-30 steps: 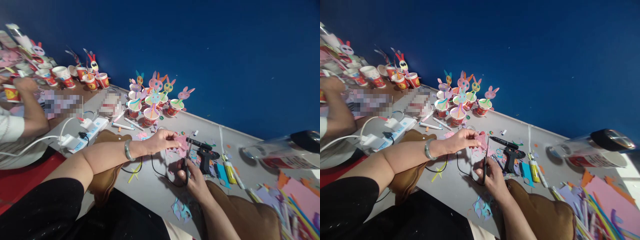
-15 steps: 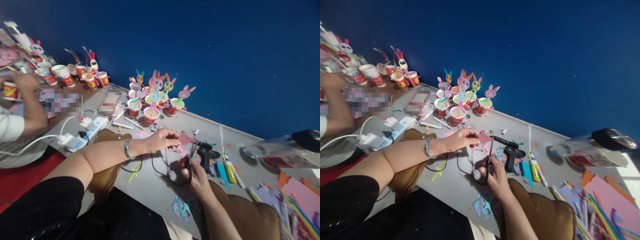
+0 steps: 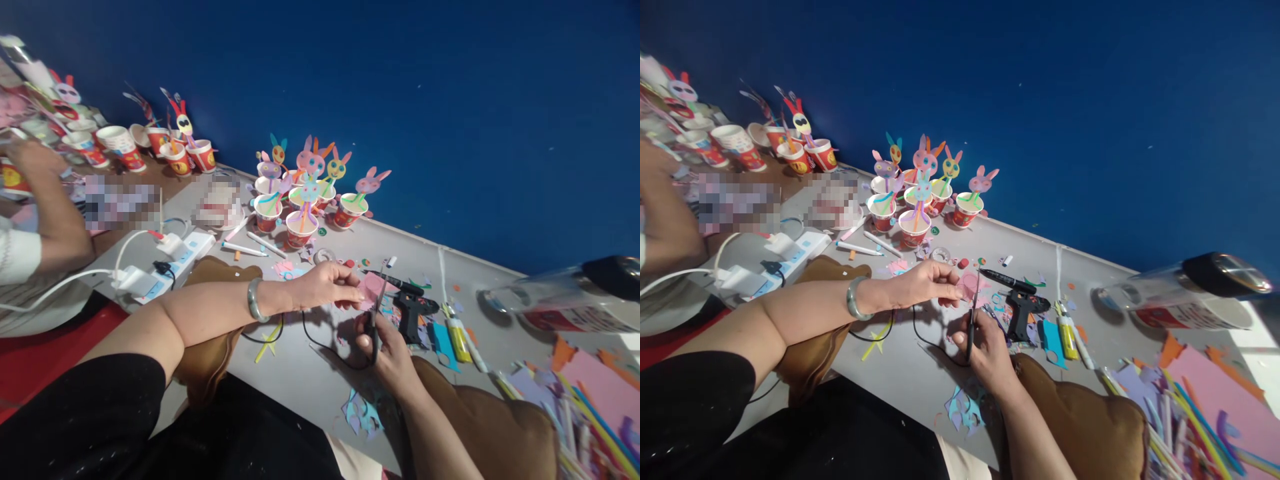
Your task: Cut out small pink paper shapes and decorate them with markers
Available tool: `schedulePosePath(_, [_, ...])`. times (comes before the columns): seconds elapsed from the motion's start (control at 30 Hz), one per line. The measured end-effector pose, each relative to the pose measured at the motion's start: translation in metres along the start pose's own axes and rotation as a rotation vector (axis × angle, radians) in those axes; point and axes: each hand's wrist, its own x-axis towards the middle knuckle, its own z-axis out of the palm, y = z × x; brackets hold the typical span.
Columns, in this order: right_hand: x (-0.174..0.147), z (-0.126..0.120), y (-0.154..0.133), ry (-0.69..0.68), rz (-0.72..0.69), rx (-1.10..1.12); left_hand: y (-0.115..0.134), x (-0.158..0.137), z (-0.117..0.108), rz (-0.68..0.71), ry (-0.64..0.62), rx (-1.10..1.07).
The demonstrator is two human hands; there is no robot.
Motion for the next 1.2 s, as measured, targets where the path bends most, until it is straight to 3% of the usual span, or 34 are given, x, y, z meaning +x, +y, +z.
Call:
schedulePosePath(0.27, [-0.0016, 0.001, -0.0058, -0.024, 0.039, 0.077, 0.0004, -0.003, 0.0023, -0.016, -0.033, 0.034])
schedulePosePath(1.2, [-0.0004, 0.0044, -0.0077, -0.087, -0.046, 0.164, -0.0002, -0.0021, 0.0024, 0.017, -0.033, 0.043])
